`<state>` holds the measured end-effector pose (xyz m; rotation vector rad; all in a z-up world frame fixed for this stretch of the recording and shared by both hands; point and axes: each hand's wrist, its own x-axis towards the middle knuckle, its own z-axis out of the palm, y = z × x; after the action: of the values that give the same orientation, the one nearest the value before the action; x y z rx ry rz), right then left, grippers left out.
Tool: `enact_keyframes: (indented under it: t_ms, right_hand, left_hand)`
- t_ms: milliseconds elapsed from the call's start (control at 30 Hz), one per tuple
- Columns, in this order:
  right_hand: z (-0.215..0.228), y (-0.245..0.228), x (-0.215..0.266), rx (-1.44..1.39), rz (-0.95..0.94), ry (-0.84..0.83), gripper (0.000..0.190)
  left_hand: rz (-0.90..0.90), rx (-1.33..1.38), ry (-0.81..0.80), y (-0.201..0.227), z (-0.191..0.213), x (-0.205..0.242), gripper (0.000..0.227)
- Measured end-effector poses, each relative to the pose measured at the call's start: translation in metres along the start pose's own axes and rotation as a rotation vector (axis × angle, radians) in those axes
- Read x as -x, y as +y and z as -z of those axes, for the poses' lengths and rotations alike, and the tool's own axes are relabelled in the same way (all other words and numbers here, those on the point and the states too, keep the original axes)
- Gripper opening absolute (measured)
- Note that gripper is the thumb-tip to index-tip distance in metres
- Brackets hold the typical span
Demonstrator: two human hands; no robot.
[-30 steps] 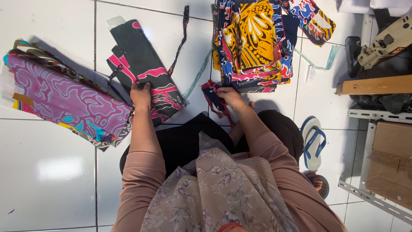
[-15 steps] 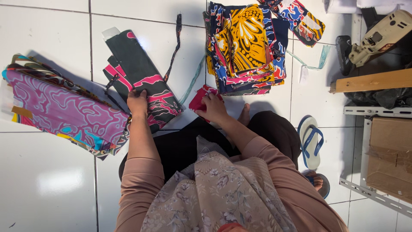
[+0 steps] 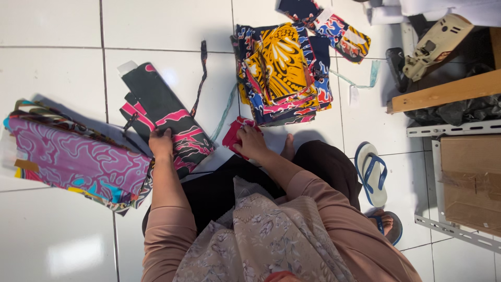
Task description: The person sits on the floor and sorts through a pile of colorful patterned fabrics. They pick up individual pieces, unfold them to inspect the pattern, and place them into separate stacks on the floor.
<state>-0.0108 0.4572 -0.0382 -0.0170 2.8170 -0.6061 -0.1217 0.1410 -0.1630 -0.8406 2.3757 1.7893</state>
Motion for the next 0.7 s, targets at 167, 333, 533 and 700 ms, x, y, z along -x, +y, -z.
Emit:
enact_keyframes:
  t_ms: [167,333,533,700]
  right_hand:
    - [0.005,0.008,-0.001,-0.118,-0.047,-0.035,0.041]
    - [0.037,0.035,0.004,-0.135,-0.073,-0.142,0.047]
    - [0.098,0.086,0.049,-0.104,-0.083,0.016,0.047]
    - [0.144,0.120,0.114,0.047,-0.278,0.007,0.050]
  left_hand:
    - [0.001,-0.047,-0.019,0.010,0.003,0.004,0.046]
    - [-0.055,-0.142,0.025,0.028,0.008,0.015,0.046]
    - [-0.110,-0.057,0.054,0.040,0.018,0.032,0.047]
    - [-0.095,-0.106,0.044,0.050,0.026,0.051,0.043]
